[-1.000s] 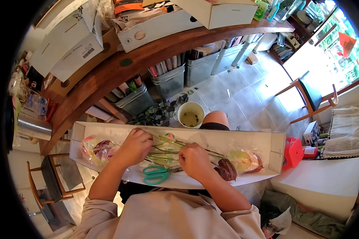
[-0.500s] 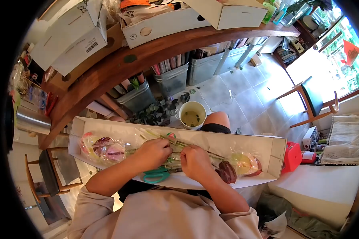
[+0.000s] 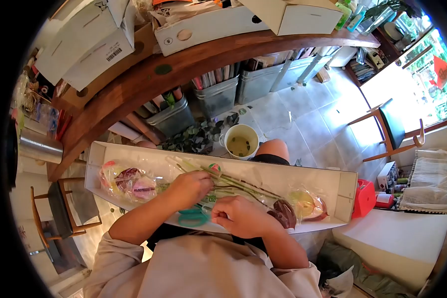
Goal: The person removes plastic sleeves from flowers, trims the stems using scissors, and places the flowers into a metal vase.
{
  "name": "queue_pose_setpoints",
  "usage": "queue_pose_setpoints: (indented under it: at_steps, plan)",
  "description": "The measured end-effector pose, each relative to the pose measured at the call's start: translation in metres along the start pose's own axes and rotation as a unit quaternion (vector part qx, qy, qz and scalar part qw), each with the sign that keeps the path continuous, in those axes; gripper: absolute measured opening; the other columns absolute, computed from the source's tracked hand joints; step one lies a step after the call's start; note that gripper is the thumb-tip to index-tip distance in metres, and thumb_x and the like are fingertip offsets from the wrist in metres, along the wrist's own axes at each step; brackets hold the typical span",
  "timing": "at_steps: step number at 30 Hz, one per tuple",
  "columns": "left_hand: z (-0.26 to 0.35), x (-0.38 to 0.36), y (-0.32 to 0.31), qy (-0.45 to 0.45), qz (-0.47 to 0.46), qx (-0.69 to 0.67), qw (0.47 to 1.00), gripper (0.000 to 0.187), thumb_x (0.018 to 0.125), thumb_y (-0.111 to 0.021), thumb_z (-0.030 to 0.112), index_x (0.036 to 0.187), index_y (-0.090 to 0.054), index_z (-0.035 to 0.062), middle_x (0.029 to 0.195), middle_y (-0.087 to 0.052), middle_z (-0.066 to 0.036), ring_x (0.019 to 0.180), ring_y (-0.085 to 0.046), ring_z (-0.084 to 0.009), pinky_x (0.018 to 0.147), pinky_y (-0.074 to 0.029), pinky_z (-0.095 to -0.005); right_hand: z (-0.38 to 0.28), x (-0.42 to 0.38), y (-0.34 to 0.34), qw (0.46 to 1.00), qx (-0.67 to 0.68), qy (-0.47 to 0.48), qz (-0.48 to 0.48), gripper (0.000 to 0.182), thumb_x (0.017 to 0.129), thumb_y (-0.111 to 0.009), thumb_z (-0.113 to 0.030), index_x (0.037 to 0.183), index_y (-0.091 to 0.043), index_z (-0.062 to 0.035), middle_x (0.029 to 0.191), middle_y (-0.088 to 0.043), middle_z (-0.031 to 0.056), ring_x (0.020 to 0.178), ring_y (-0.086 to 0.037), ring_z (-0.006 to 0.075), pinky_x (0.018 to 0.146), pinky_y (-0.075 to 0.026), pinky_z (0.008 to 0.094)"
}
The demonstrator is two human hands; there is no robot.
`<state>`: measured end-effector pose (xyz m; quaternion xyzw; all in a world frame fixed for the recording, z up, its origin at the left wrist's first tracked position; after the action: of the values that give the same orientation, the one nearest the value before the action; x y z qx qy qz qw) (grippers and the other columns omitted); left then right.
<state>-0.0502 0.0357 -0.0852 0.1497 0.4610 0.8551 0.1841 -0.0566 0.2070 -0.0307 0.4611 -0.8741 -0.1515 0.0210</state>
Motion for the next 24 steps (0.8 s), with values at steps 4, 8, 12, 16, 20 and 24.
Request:
queue_pose_setpoints:
  at_steps: [4, 8, 12, 16, 20, 24]
  plan:
    - [0.005, 0.001, 0.006, -0.026, 0.019, 0.029, 0.999, 0.013, 0.083, -0.073, 0.013, 0.093, -0.068, 0.0077, 0.092, -0.065, -0.008, 0.089, -0.065, -0.0313, 0.073, -0.055, -0.0428, 0.007, 0.001, 0.009, 0.998, -0.053, -0.033, -0.027, 0.008, 0.090, -0.076, -0.007, 0.093, -0.073, -0.0009, 0.073, -0.068, 0.0100, 0.063, -0.062, 0.0208, 0.062, -0.052, 0.0342]
    - [0.021, 0.003, 0.022, -0.080, 0.049, 0.043, 0.995, 0.015, 0.083, -0.075, 0.013, 0.094, -0.068, 0.0080, 0.093, -0.065, -0.007, 0.093, -0.063, -0.0302, 0.082, -0.051, -0.0421, 0.001, -0.020, 0.033, 0.975, -0.084, -0.120, 0.167, 0.012, 0.088, -0.080, -0.010, 0.095, -0.074, -0.0021, 0.074, -0.069, 0.0105, 0.066, -0.065, 0.0203, 0.064, -0.053, 0.0329]
    - [0.022, 0.003, 0.020, -0.081, 0.051, 0.044, 0.994, 0.016, 0.083, -0.076, 0.012, 0.095, -0.067, 0.0084, 0.094, -0.065, -0.007, 0.094, -0.063, -0.0301, 0.086, -0.049, -0.0418, -0.009, -0.046, 0.070, 0.923, -0.201, -0.124, 0.303, 0.017, 0.083, -0.082, -0.009, 0.098, -0.076, -0.0029, 0.081, -0.071, 0.0118, 0.070, -0.068, 0.0240, 0.065, -0.055, 0.0347]
    - [0.020, 0.002, 0.019, -0.073, 0.039, 0.047, 0.995, 0.015, 0.083, -0.075, 0.012, 0.095, -0.068, 0.0084, 0.095, -0.066, -0.007, 0.093, -0.064, -0.0295, 0.085, -0.048, -0.0422, 0.006, -0.053, 0.074, 0.889, -0.370, -0.155, 0.220, 0.027, 0.077, -0.086, -0.016, 0.098, -0.076, -0.0030, 0.093, -0.072, 0.0131, 0.091, -0.069, 0.0320, 0.083, -0.055, 0.0425]
    - [0.020, 0.000, 0.017, -0.076, 0.055, 0.070, 0.993, 0.016, 0.082, -0.074, 0.011, 0.096, -0.068, 0.0079, 0.094, -0.066, -0.007, 0.093, -0.064, -0.0286, 0.085, -0.048, -0.0420, 0.019, -0.052, 0.066, 0.873, -0.408, -0.239, 0.120, 0.028, 0.076, -0.086, -0.022, 0.093, -0.076, -0.0033, 0.095, -0.072, 0.0132, 0.101, -0.067, 0.0348, 0.090, -0.052, 0.0453]
    - [0.021, -0.001, 0.015, -0.069, 0.050, 0.075, 0.994, 0.017, 0.081, -0.074, 0.010, 0.098, -0.069, 0.0071, 0.093, -0.065, -0.007, 0.093, -0.065, -0.0285, 0.085, -0.048, -0.0420, 0.039, -0.050, 0.056, 0.867, -0.445, -0.201, 0.098, 0.026, 0.080, -0.083, -0.025, 0.090, -0.074, -0.0034, 0.098, -0.073, 0.0145, 0.096, -0.068, 0.0368, 0.089, -0.053, 0.0448]
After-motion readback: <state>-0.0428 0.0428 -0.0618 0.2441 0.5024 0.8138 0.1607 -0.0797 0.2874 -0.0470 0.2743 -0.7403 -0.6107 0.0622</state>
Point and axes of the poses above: each hand's wrist, its own x-axis towards the middle knuckle, its own y-axis out of the back of the hand, z = x × y, the point moved 5 cm from there along x, towards the middle knuckle
